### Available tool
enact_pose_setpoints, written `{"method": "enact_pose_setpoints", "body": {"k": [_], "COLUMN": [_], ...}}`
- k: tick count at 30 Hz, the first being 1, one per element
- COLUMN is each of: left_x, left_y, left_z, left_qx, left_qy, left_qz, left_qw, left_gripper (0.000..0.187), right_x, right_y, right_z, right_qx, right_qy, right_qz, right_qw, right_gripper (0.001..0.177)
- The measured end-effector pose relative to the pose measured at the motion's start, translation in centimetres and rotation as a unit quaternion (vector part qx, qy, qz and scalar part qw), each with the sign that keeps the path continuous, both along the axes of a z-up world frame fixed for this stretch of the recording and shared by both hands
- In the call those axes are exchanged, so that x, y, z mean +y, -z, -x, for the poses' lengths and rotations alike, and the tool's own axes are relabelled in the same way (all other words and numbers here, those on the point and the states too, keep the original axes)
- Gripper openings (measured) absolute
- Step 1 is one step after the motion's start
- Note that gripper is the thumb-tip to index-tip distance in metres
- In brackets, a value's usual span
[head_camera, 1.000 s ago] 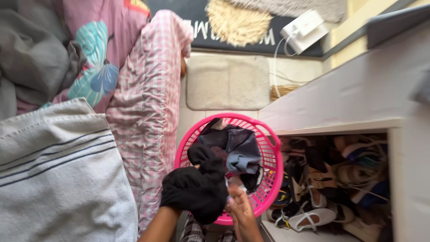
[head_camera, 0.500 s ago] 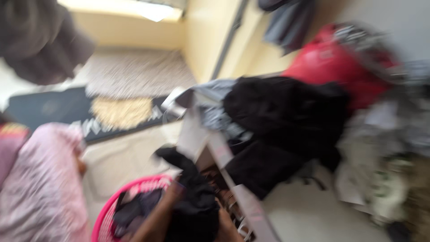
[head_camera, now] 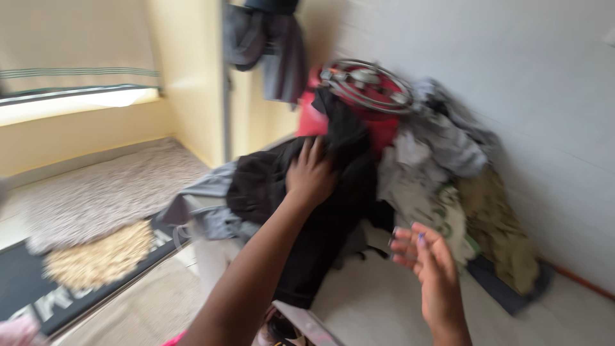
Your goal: The person removes clothes from a pink laundry basket and folds them one by one on a tiled floor. They handle several shirts and tops, smoothing and folding each item before placing it in a growing pile.
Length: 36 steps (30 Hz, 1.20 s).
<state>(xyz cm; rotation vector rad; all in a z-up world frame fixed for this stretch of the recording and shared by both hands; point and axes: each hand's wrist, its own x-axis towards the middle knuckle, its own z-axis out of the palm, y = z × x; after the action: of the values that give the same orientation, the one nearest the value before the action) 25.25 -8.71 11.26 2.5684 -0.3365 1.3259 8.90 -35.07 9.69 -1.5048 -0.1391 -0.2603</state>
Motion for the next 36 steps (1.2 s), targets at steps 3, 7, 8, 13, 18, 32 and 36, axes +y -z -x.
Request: {"method": "enact_pose_setpoints", "body": {"k": [3,7,8,13,18,32,36], "left_x": [0.5,1.6,1.8,1.4,-2.9,-21.4,-10.8], "left_y": [6.0,7.9,7.3,4.1,1.4,8.5,7.8], "left_z": [-4.8,-9.3,-9.4,-1.0,7.9,6.8,8.5], "left_qx": [0.240,0.227,0.280,0.158,-0.101,-0.006,0.000], "left_qy": [-0.104,-0.096,-0.133,-0.056,0.009,-0.241,-0.278], "left_qz": [-0.002,0.011,-0.050,0.083,0.188,-0.070,0.074], "left_qw": [0.965,0.969,0.949,0.982,0.977,0.968,0.958], "left_gripper": [0.047,0.050,0.039,0.022,0.010,0.101,0.116], "right_x": [-4.4,-10.4,-12.0,-19.7,-26.1,-30.0,-30.8], "right_y": [4.8,10.3,11.3,13.8,16.2,18.0,20.0], "right_z": [1.9,5.3,6.3,10.5,8.6,-1.7,-4.2], "right_qx": [0.069,0.137,0.140,0.145,0.040,0.164,0.173], "right_qy": [0.039,0.101,0.107,0.136,0.177,-0.074,-0.102], "right_qz": [0.029,0.038,0.046,0.085,0.485,0.749,0.753], "right_qw": [0.996,0.985,0.983,0.976,0.855,0.637,0.627], "right_gripper": [0.042,0.039,0.039,0.043,0.058,0.091,0.095]}}
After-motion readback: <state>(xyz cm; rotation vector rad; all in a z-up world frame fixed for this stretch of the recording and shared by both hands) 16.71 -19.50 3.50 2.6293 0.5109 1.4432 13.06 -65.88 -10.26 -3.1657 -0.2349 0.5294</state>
